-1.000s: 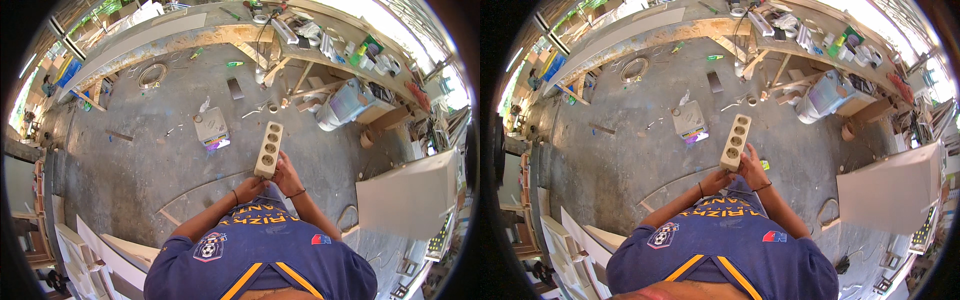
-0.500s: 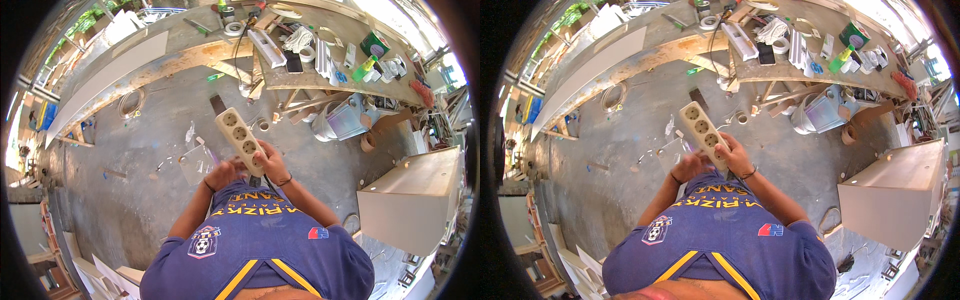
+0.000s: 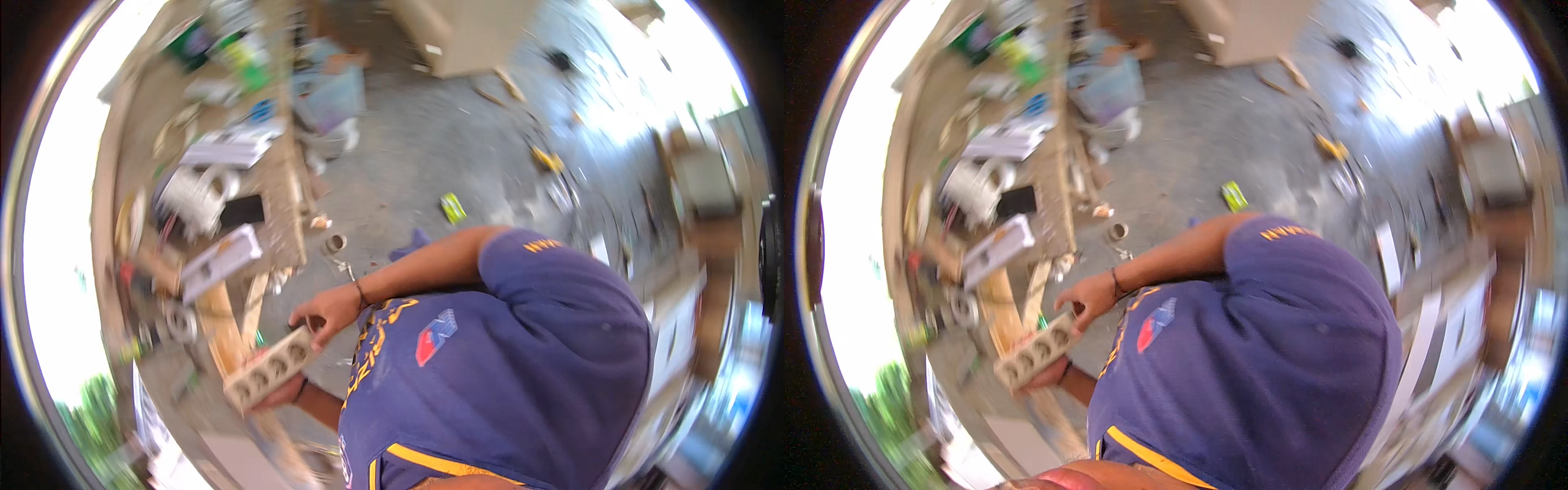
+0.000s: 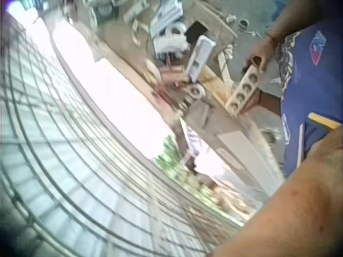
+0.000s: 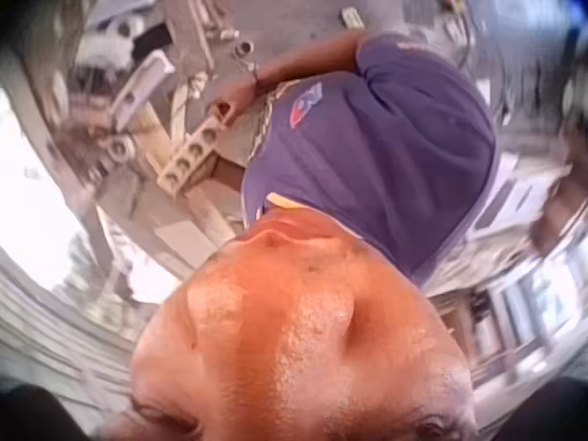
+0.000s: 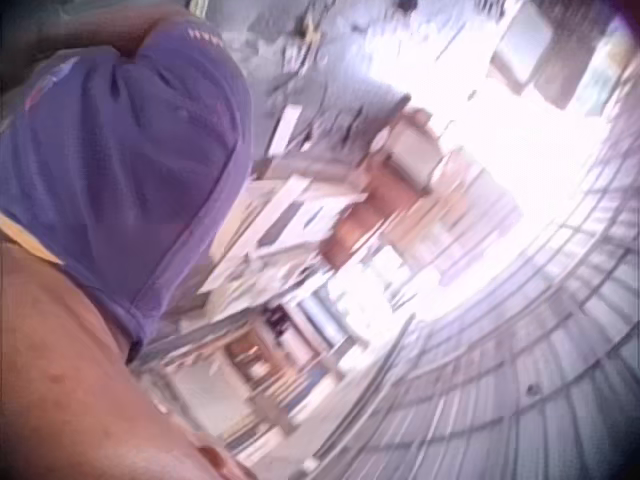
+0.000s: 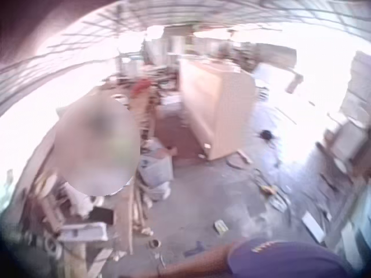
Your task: The person connects an extension cord and uses an angle grinder to sand the long edge of a white wooden board in a workshop.
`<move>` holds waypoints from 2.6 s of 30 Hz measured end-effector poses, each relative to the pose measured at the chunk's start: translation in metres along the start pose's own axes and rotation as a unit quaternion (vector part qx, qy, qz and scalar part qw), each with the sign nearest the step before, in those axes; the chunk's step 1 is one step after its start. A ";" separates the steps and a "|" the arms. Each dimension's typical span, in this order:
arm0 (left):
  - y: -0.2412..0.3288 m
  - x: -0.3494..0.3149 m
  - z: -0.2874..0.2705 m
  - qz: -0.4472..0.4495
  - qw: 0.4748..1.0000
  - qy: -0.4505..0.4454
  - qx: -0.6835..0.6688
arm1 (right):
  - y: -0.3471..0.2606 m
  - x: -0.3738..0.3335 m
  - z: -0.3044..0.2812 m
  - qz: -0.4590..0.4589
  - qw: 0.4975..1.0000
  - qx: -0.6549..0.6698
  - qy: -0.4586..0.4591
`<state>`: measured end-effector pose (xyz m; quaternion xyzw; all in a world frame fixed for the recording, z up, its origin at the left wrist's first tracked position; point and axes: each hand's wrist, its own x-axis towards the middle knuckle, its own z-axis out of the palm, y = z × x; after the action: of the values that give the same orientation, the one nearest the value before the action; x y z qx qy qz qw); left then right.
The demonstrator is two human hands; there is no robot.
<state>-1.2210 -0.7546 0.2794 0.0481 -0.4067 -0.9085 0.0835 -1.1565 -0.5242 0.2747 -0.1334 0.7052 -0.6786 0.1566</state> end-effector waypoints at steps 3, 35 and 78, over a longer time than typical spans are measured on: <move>0.051 0.061 -0.030 0.042 0.995 -0.078 0.041 | 0.036 0.001 -0.004 0.052 0.982 -0.171 -0.066; 0.359 -0.006 -0.164 0.281 0.958 0.064 0.020 | 0.026 0.247 0.083 -0.028 0.993 -0.036 -0.110; 0.165 0.040 -0.149 0.019 0.997 -0.017 -0.071 | -0.016 0.307 0.088 0.129 0.989 -0.064 0.021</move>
<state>-1.2181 -0.9795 0.3026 0.0188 -0.3429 -0.9341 0.0976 -1.4028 -0.7288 0.2754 -0.0367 0.7613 -0.6093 0.2186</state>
